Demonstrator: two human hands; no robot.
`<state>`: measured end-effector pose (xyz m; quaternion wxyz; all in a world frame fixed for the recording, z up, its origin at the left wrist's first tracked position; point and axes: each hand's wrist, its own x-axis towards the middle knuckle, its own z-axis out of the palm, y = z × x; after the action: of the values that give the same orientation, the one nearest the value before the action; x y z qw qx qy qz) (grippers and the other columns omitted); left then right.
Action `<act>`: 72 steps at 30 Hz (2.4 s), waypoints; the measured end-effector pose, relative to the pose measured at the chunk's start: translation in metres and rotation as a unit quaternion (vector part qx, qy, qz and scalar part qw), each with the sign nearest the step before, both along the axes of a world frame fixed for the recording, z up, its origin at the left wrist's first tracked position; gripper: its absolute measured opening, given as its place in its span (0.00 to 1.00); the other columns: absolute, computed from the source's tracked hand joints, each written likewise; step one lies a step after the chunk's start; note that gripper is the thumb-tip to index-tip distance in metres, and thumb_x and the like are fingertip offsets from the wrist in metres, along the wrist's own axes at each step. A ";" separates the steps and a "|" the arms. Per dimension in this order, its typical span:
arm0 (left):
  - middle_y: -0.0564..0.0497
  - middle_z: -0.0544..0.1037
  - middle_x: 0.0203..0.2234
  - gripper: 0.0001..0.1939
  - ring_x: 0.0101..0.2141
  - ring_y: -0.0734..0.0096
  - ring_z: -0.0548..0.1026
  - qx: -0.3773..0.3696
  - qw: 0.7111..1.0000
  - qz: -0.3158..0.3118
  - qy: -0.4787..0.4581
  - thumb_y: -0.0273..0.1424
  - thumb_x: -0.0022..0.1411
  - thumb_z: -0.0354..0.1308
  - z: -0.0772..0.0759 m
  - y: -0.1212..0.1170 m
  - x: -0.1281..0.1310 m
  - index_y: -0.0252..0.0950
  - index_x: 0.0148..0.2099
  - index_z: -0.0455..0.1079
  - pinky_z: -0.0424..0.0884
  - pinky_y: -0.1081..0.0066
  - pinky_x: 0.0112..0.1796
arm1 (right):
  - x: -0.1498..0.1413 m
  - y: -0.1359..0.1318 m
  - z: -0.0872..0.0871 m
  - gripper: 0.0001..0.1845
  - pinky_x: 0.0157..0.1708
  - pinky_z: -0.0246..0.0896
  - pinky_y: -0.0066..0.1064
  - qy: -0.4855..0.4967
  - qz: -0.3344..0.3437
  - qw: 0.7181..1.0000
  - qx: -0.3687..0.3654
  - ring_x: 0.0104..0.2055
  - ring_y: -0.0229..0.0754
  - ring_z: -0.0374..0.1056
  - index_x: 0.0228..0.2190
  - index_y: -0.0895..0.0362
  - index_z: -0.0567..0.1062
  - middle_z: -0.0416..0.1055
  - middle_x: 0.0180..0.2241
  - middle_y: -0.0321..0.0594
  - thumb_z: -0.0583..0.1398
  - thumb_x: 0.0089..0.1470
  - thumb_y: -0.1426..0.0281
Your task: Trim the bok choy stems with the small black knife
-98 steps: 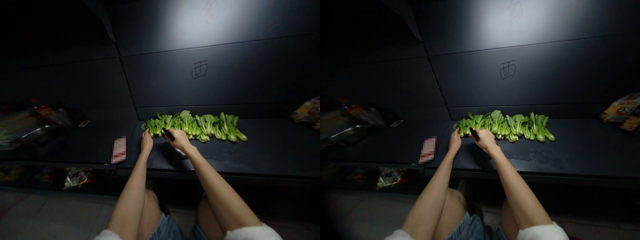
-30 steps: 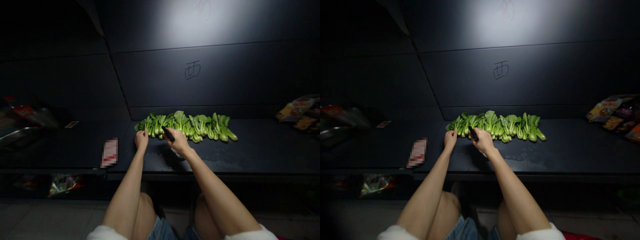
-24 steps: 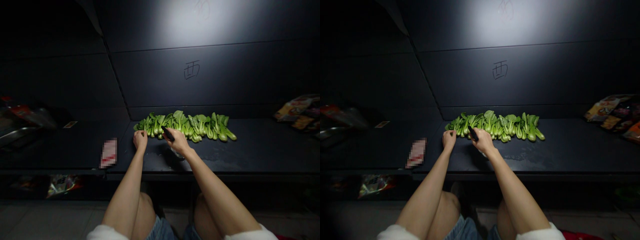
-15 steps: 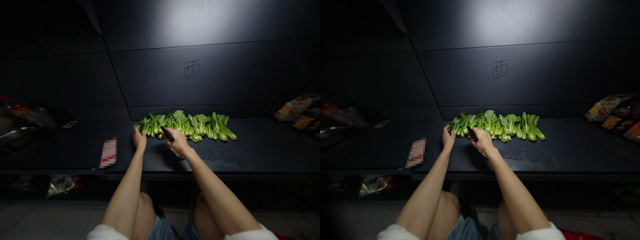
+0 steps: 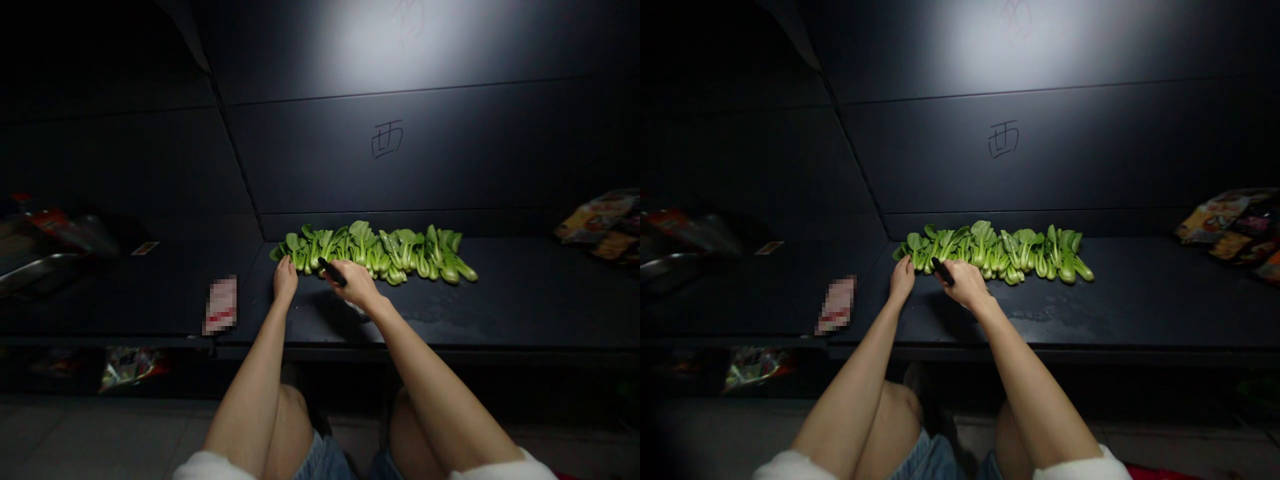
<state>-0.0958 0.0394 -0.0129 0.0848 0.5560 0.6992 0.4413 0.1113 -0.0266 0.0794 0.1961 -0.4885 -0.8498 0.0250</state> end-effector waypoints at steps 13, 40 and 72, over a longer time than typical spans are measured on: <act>0.38 0.72 0.56 0.23 0.58 0.63 0.68 0.003 0.999 0.020 -0.037 0.24 0.64 0.43 0.004 -0.002 0.000 0.29 0.58 0.67 0.61 0.65 0.59 | -0.006 -0.002 0.002 0.18 0.44 0.58 0.31 -0.051 0.074 0.996 -0.001 0.46 0.45 0.71 0.47 0.59 0.72 0.76 0.43 0.49 0.52 0.63 0.61; 0.39 0.77 0.49 0.19 0.51 0.63 0.75 0.044 0.983 0.066 -0.169 0.25 0.65 0.44 -0.008 -0.002 -0.027 0.32 0.53 0.71 0.68 0.64 0.53 | -0.033 -0.005 0.000 0.18 0.41 0.59 0.31 -0.064 0.064 0.996 0.008 0.44 0.47 0.72 0.45 0.59 0.73 0.77 0.41 0.48 0.52 0.62 0.62; 0.41 0.76 0.50 0.18 0.53 0.62 0.72 0.088 0.994 0.002 -0.058 0.29 0.64 0.48 0.010 -0.006 0.013 0.34 0.53 0.70 0.64 0.64 0.56 | 0.005 -0.002 0.001 0.16 0.35 0.56 0.29 -0.006 -0.089 0.996 0.001 0.41 0.45 0.72 0.42 0.56 0.73 0.77 0.39 0.45 0.51 0.63 0.60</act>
<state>-0.0830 0.0330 -0.0032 0.0752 0.5337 0.6526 0.5325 0.1165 -0.0289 0.0802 0.1933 -0.5625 -0.8039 0.0035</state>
